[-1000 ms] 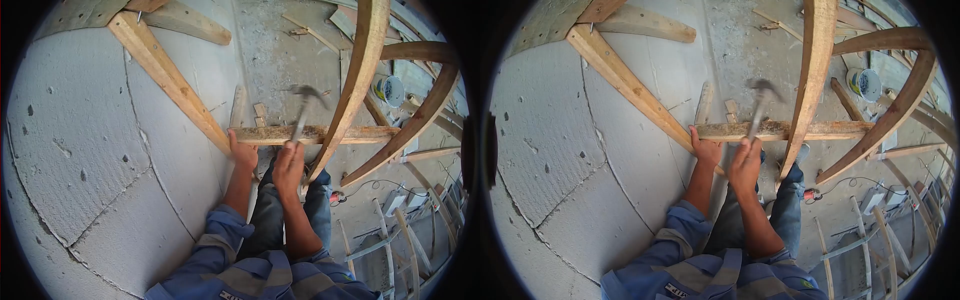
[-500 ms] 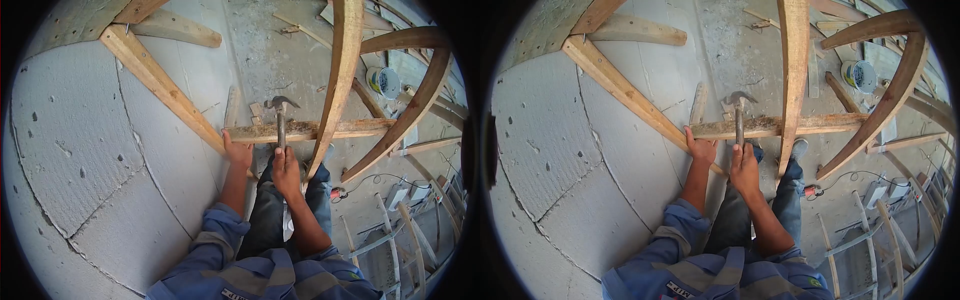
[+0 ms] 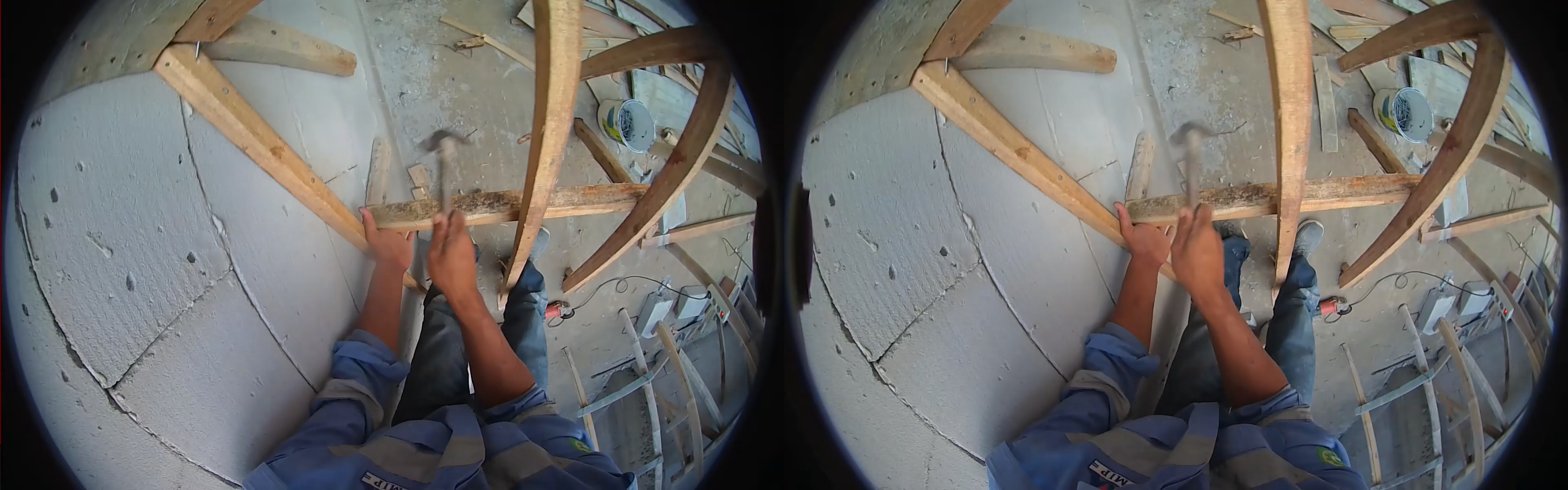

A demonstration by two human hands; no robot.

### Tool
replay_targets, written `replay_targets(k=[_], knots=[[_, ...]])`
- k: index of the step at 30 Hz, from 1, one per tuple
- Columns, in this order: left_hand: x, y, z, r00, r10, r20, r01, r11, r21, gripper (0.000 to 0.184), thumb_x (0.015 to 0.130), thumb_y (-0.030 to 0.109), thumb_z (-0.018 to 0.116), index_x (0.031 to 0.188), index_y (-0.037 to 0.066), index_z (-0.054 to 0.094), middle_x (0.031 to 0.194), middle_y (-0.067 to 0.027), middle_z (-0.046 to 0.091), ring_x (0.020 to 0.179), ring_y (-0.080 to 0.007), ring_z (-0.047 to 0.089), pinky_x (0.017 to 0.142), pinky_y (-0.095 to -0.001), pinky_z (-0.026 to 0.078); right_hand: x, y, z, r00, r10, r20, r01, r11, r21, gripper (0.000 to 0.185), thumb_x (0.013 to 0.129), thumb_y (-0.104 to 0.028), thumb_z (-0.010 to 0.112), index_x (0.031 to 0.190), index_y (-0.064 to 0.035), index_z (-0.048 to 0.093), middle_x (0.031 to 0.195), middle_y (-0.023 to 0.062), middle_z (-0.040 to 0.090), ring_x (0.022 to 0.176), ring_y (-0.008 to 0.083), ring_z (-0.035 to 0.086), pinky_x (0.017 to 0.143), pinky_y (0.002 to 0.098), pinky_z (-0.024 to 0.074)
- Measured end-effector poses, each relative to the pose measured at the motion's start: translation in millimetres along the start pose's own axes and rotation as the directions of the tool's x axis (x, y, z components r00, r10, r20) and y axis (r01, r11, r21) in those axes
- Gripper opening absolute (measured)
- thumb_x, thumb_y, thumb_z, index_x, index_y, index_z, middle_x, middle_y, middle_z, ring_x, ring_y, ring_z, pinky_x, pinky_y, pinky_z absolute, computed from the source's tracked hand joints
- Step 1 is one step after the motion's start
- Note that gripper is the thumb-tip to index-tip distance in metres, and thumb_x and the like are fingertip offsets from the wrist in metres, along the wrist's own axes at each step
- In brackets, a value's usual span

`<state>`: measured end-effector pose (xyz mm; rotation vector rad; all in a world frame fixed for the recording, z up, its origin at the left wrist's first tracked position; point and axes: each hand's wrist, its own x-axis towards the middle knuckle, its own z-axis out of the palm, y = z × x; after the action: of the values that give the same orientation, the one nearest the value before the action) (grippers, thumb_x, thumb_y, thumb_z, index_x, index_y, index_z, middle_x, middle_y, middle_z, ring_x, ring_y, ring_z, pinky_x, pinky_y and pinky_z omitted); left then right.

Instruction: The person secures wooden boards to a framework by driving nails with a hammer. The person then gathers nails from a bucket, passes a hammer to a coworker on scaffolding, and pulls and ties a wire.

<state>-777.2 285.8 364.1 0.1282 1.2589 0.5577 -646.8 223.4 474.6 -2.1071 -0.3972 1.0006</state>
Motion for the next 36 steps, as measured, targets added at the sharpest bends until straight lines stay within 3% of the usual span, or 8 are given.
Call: replay_targets(k=[3,6,8,11,17,21,26,36], knots=[[10.8,-0.6,-11.3,0.999,0.031,-0.01,-0.031,0.999,-0.03,0.099,0.089,0.086,0.042,0.159,0.017,0.032,0.161,-0.008,0.036,0.147,-0.0281,0.035,0.118,-0.0482,0.025,4.3,-19.4,10.2,0.972,0.236,0.014,-0.236,0.964,0.123,0.025,0.106,-0.023,0.051,0.11,0.0014,0.047,0.079,0.0345,0.065,0.08,0.0509,0.068,0.071,0.0602,0.0521],[56.4,-16.1,-69.0,0.804,-0.003,0.594,0.311,0.854,-0.417,0.099,0.089,0.085,0.042,0.158,0.016,0.032,0.158,-0.0097,0.039,0.143,-0.0285,0.039,0.116,-0.0465,0.029,5.5,57.2,56.0,0.934,-0.134,0.331,0.195,0.968,-0.157,0.028,0.105,-0.023,0.048,0.106,0.0043,0.052,0.089,0.034,0.062,0.085,0.0513,0.066,0.078,0.0585,0.0521],[13.6,1.1,-6.7,0.989,0.066,0.132,-0.063,0.998,-0.023,0.098,0.09,0.085,0.043,0.158,0.015,0.033,0.154,-0.0093,0.043,0.138,-0.0287,0.044,0.114,-0.0449,0.033,8.6,74.5,63.3,0.891,-0.112,0.44,0.198,0.968,-0.153,0.038,0.107,-0.031,0.043,0.103,0.0047,0.055,0.095,0.0348,0.063,0.088,0.0535,0.065,0.081,0.0579,0.0505],[-2.6,3.0,10.6,0.988,0.1,0.121,-0.103,0.995,0.017,0.099,0.09,0.084,0.044,0.159,0.014,0.032,0.156,-0.0093,0.042,0.14,-0.0287,0.043,0.116,-0.0461,0.031,-3.8,11.0,13.1,0.95,0.155,0.272,-0.139,0.987,-0.078,0.036,0.109,-0.03,0.043,0.104,0.0042,0.054,0.088,0.0326,0.064,0.089,0.0534,0.064,0.079,0.0577,0.0494],[3.8,1.1,3.7,0.994,0.028,-0.108,-0.03,0.999,-0.019,0.099,0.09,0.083,0.046,0.16,0.015,0.031,0.158,-0.0088,0.04,0.144,-0.0283,0.039,0.119,-0.0466,0.026,-1.1,13.6,25.8,0.999,-0.015,0.051,0.019,0.996,-0.083,0.024,0.107,-0.021,0.05,0.102,0.0018,0.055,0.082,0.0255,0.063,0.07,0.04,0.069,0.063,0.0478,0.054],[21.7,-2.7,-6.2,0.987,0.118,0.111,-0.114,0.993,-0.043,0.1,0.088,0.082,0.051,0.159,0.014,0.033,0.159,-0.0097,0.039,0.144,-0.0298,0.038,0.119,-0.0486,0.027,0.5,95.6,86.3,0.888,-0.06,0.456,0.251,0.893,-0.372,0.031,0.103,-0.027,0.054,0.105,0.0039,0.055,0.087,0.0313,0.065,0.081,0.0484,0.069,0.071,0.0535,0.056],[11.9,-2.8,-6.4,0.999,0.018,0.03,-0.014,0.992,-0.127,0.103,0.085,0.081,0.057,0.158,0.011,0.036,0.158,-0.0126,0.041,0.143,-0.0334,0.04,0.121,-0.0517,0.029,-4.0,30.2,16.7,0.962,0.138,0.234,-0.12,0.989,-0.091,0.034,0.105,-0.029,0.048,0.108,0.0048,0.05,0.09,0.0385,0.066,0.086,0.0556,0.065,0.075,0.0602,0.0524],[5.9,-36.0,-6.7,0.964,0.235,-0.123,-0.224,0.969,0.1,0.097,0.087,0.063,0.063,0.16,0.009,0.029,0.16,-0.0134,0.035,0.147,-0.0319,0.035,0.122,-0.0532,0.023,-65.0,60.3,-59.8,0.971,0.076,0.227,-0.107,0.986,0.129,0.033,0.109,-0.034,0.047,0.105,-0.0019,0.048,0.071,0.0297,0.06,0.069,0.0531,0.062,0.061,0.0567,0.0466]])
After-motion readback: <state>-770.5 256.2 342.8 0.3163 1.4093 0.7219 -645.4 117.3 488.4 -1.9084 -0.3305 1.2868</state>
